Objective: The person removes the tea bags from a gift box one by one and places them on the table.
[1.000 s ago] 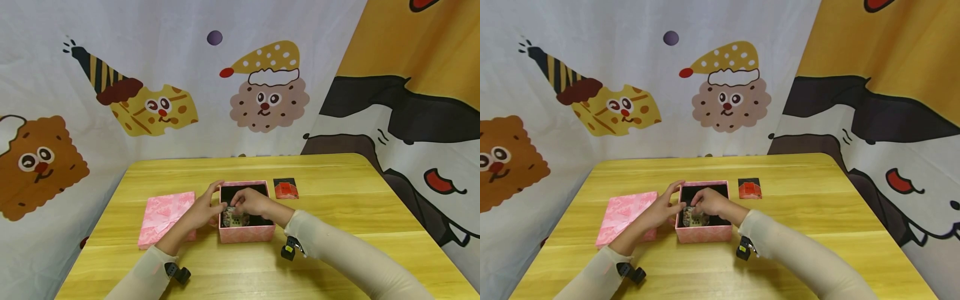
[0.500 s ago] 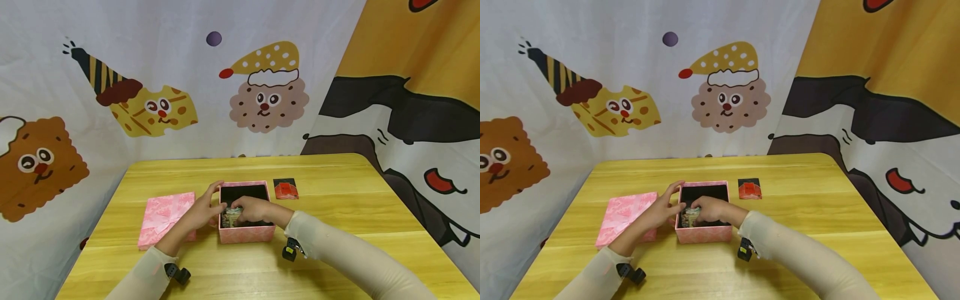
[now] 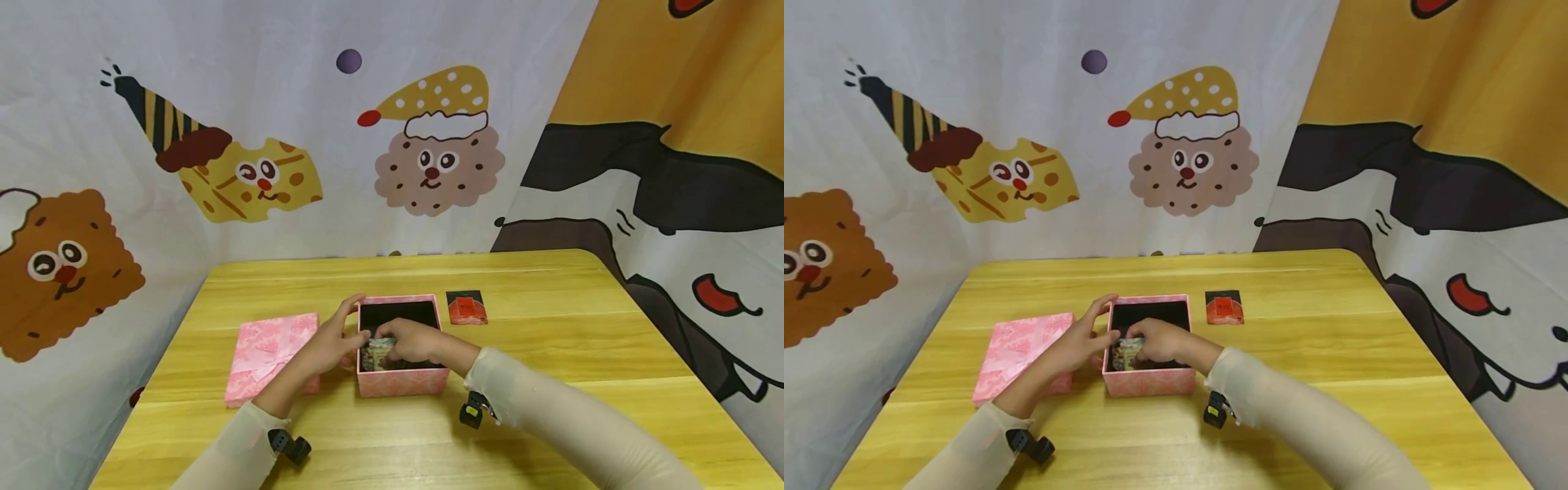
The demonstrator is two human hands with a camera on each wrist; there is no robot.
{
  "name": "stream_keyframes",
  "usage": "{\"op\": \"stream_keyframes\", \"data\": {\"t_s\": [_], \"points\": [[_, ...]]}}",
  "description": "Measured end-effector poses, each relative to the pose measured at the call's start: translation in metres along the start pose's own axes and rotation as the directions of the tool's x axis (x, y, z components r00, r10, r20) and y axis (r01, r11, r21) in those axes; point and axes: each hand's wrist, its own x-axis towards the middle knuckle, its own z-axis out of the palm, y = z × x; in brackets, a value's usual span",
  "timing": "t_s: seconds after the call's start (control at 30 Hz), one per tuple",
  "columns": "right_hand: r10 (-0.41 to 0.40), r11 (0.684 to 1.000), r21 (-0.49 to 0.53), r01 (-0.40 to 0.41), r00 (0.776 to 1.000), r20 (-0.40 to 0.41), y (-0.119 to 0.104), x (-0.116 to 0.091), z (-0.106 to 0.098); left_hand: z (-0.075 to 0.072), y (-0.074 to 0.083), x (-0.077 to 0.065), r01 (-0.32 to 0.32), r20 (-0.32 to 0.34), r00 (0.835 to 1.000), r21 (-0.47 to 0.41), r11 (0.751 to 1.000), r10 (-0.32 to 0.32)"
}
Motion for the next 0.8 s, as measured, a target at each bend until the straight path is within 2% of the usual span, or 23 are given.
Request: {"op": "stream_keyframes", "data": {"t_s": [0.17,0.27,0.37,0.5,0.57,0.67,0.8], "points": [[0.006,1.0,0.027,-0.006,1.0,-0.026,0.0014,0.0003,0.0008,0.0002,0.0011,-0.0006,0.001,-0.001,1.0,0.009,1.0,-0.001],[0.025,0.997,0.068,-0.019,0.996,-0.09,0.0014,0.0002,0.0001,0.0006,0.0022,-0.0009,0.003,-0.004,1.0,0.01,1.0,-0.003],[0.055,0.989,0.143,-0.028,0.98,-0.189,0.0013,0.0002,-0.0014,0.0007,0.0029,-0.0007,0.008,-0.006,1.0,0.005,1.0,-0.008],[0.084,0.963,0.269,0.0,0.95,-0.3,0.0011,-0.0006,-0.0036,0.0004,0.0016,0.0004,0.007,-0.006,1.0,-0.004,1.0,-0.007],[0.077,0.942,0.334,0.038,0.943,-0.324,0.0006,-0.0018,-0.0046,0.0003,0.0009,0.0009,0.007,-0.008,1.0,-0.009,1.0,-0.007],[0.056,0.908,0.409,0.086,0.945,-0.323,0.0003,-0.0041,-0.0061,0.0006,0.0004,0.0009,0.012,-0.006,1.0,-0.022,1.0,-0.012],[0.08,0.873,0.481,0.079,0.95,-0.302,0.0005,-0.007,-0.0081,0.0011,0.0006,0.0011,0.019,0.002,1.0,-0.044,0.999,-0.019]]}}
